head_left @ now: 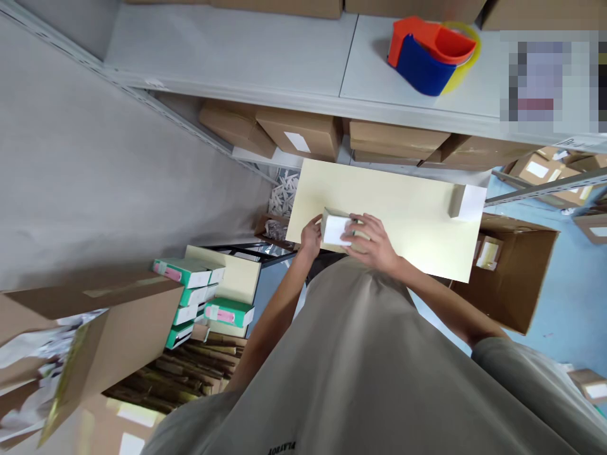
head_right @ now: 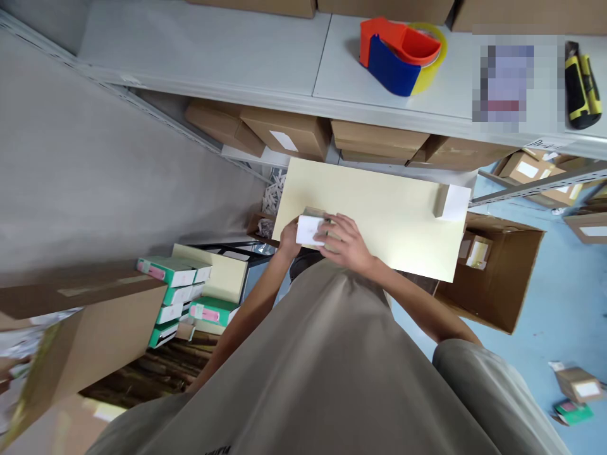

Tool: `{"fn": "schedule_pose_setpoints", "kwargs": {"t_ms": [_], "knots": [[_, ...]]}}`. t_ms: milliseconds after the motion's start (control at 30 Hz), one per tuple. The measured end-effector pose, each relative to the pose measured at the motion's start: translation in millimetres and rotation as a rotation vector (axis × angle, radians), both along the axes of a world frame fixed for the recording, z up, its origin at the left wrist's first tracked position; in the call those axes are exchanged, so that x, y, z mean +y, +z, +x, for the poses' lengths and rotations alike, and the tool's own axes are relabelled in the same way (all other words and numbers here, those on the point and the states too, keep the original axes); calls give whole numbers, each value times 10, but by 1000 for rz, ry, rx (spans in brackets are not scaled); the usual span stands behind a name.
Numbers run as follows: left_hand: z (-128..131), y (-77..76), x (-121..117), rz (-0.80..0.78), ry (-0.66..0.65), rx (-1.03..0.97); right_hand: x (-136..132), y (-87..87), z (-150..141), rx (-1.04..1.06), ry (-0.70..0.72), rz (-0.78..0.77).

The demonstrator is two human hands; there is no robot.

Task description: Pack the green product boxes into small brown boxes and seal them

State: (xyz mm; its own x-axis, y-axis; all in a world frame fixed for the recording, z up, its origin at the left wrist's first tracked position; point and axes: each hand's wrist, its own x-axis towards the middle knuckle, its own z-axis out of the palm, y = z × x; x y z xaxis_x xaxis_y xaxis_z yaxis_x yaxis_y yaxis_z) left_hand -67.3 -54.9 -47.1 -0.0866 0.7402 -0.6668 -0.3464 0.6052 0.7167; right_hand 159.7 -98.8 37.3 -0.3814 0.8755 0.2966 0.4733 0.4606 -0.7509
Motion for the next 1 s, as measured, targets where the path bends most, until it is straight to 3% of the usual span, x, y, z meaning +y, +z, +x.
{"fn": "schedule_pose_setpoints", "kwargs": {"t_ms": [133, 233, 367, 467, 600, 733, 833, 1000], "knots": [[12, 0, -420, -21, 59, 16, 392, 28, 30, 208, -185, -99], [57, 90, -575, 46, 25, 82, 796, -58, 90, 312, -268, -163], [70, 330, -517, 199, -49, 247, 1338, -480, 143, 428, -353, -294], [84, 518, -299, 308, -88, 330, 1497, -925, 71, 465, -389, -509], [134, 614, 99, 394, -69, 296, 1190, -1341, -177, 478, -421, -970], [136, 534, 349, 403, -65, 292, 762, -1453, -337, 557, -358, -1273], [106, 453, 340, 371, -88, 261, 624, -1449, -215, 583, -402, -1293], [191, 256, 77, 267, -285, 181, 415, -1462, 390, 622, -611, -1150]]}}
